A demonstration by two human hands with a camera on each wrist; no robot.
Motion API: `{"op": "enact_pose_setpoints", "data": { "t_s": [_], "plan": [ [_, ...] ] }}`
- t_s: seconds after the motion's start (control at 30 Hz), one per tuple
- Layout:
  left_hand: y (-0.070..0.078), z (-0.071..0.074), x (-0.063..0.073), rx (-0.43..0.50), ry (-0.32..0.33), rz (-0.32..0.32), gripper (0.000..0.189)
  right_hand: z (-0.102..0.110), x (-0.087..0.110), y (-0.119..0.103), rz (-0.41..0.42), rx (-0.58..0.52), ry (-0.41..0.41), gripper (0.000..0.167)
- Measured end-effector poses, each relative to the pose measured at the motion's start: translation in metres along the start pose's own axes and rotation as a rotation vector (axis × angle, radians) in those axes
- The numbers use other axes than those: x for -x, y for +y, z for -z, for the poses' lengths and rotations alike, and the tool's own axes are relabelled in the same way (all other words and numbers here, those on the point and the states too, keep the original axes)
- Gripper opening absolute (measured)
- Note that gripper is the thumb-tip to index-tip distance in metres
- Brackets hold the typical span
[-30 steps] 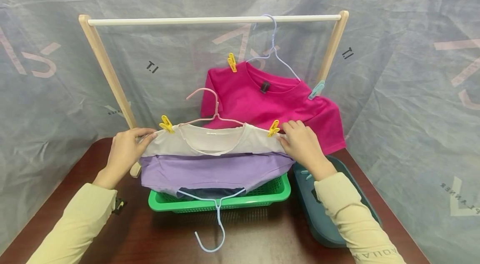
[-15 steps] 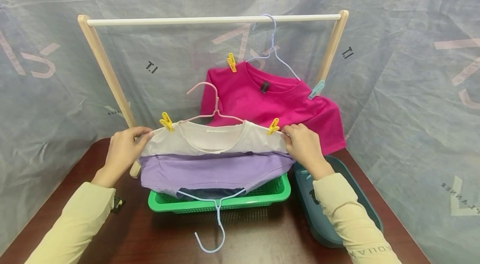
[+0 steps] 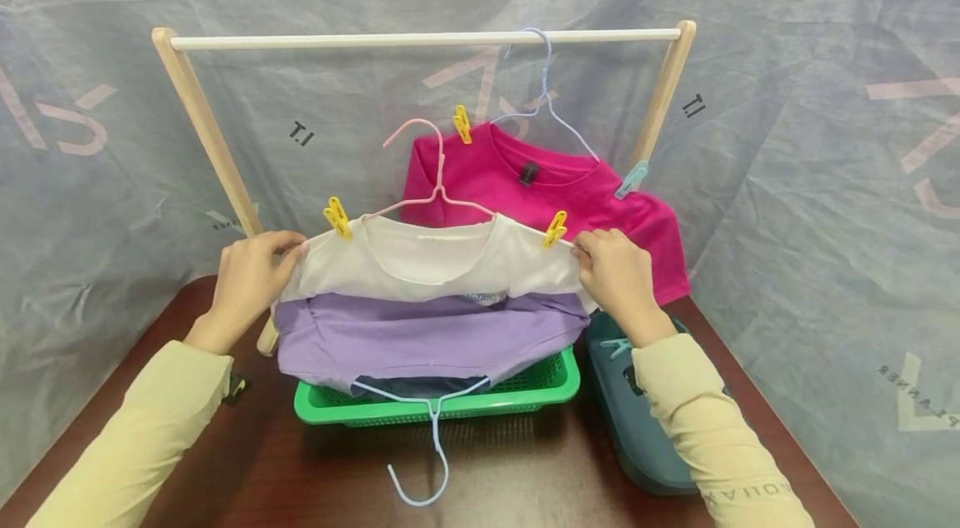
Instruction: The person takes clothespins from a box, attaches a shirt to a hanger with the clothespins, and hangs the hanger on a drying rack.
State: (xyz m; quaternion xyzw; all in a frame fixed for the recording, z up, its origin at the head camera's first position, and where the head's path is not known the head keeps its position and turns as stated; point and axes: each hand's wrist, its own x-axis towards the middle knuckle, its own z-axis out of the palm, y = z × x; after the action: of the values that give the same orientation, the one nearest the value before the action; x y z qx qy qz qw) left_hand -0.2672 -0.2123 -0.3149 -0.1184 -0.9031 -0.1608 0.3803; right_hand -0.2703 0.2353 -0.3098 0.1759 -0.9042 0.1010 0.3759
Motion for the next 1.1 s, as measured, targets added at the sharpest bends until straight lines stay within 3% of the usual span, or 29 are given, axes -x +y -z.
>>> {"op": "enact_pose_setpoints", "data": {
  "t_s": [0.73,1.1],
  "plan": [
    [0.015,0.015,-0.057,-0.014,0.088,-0.015,0.015,0.025,-0.051,0.007,-0.033,0.062,0.05,0.009],
    [0.025,0.021,-0.081,-0.007,0.058,0.048,0.018,0.038,-0.07,0.009,-0.077,0.035,0.111,0.013]
  ]
}}
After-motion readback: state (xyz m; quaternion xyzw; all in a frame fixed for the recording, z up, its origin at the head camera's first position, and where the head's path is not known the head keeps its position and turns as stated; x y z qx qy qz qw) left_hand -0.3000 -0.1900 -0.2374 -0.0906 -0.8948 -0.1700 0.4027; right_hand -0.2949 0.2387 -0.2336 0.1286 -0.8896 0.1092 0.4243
